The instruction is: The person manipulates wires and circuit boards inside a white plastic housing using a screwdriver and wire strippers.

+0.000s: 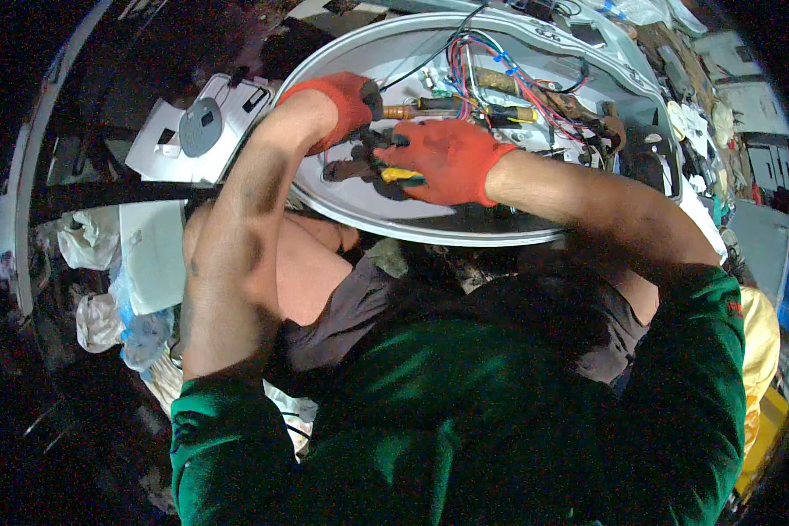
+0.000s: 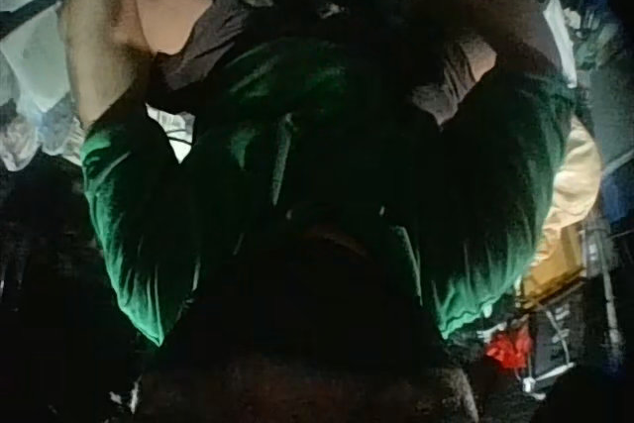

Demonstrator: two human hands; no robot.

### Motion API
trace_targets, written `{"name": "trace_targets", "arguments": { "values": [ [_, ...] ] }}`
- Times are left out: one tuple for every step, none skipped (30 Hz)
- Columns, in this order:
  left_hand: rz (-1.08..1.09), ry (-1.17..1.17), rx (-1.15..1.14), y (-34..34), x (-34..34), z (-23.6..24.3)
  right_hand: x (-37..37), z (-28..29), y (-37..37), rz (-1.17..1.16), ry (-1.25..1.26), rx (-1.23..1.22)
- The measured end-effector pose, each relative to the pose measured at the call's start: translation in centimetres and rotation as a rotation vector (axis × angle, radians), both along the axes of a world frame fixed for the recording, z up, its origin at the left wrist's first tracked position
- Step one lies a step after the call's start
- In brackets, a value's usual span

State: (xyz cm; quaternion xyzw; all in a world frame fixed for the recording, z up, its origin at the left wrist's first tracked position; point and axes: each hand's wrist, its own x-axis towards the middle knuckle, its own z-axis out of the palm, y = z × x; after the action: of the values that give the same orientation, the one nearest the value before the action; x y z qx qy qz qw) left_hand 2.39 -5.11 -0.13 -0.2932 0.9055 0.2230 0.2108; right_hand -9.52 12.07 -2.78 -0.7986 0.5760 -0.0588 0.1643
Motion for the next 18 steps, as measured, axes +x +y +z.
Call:
{"name": "trace_targets", "arguments": {
  "values": [
    [-0.016,0.025,-0.021,-0.5,1.2,-0.6,0.8,-0.3,-0.2,0.017,0.021,0.004],
    [-0.068,0.166,-0.132,-1.0,2.5,-2.7,1.1,-0.5,-0.4,0.026,0.050,0.014],
    [-0.110,0.108,-0.043,-0.2,-0.8,-2.4,-0.7,-0.7,0.4,-0.032,0.026,0.070],
    [-0.080,0.002,0.009,0.7,-0.6,-0.5,-0.8,-0.1,0.5,-0.031,-0.020,0.042],
    [-0.060,0.061,-0.002,0.7,0.0,-0.4,-1.2,0.4,0.5,-0.030,-0.065,0.016],
    [-0.038,0.122,-0.011,0.7,1.0,-0.8,-1.4,1.0,0.6,-0.026,-0.111,-0.007],
    [-0.033,0.194,-0.014,0.7,1.3,-1.0,-2.2,2.0,0.8,-0.060,-0.099,0.030],
    [-0.033,0.337,-0.029,0.6,1.9,-1.0,-2.8,2.0,1.3,-0.096,-0.082,0.038],
    [-0.054,0.494,-0.035,0.5,1.5,-1.0,-4.1,2.2,2.3,-0.155,-0.053,0.050],
    [-0.067,0.640,-0.050,0.9,1.5,0.1,-5.4,2.4,3.0,-0.203,-0.034,0.052],
    [-0.136,0.756,-0.163,1.2,2.1,1.4,-6.7,2.6,3.6,-0.211,0.007,0.100],
    [-0.116,0.827,-0.191,1.6,2.9,3.3,-7.7,2.7,4.3,-0.222,0.042,0.079],
    [-0.089,0.960,-0.295,1.5,4.1,4.0,-8.5,2.5,5.2,-0.239,0.077,0.065],
    [0.116,1.187,-0.191,1.8,4.6,4.6,-9.3,1.9,6.1,-0.253,0.108,0.048],
    [0.286,1.307,-0.237,0.4,6.3,4.2,-10.2,0.3,6.8,-0.243,0.109,-0.089],
    [0.548,1.471,0.007,0.2,7.4,3.3,-10.6,-0.1,7.0,-0.275,0.086,-0.027],
    [0.698,1.530,-0.016,-1.0,9.4,2.3,-10.2,0.1,6.5,-0.283,0.053,0.024],
    [0.949,1.437,-0.027,-1.6,10.6,1.1,-10.1,0.0,6.4,-0.306,0.029,0.085]
  ]
}}
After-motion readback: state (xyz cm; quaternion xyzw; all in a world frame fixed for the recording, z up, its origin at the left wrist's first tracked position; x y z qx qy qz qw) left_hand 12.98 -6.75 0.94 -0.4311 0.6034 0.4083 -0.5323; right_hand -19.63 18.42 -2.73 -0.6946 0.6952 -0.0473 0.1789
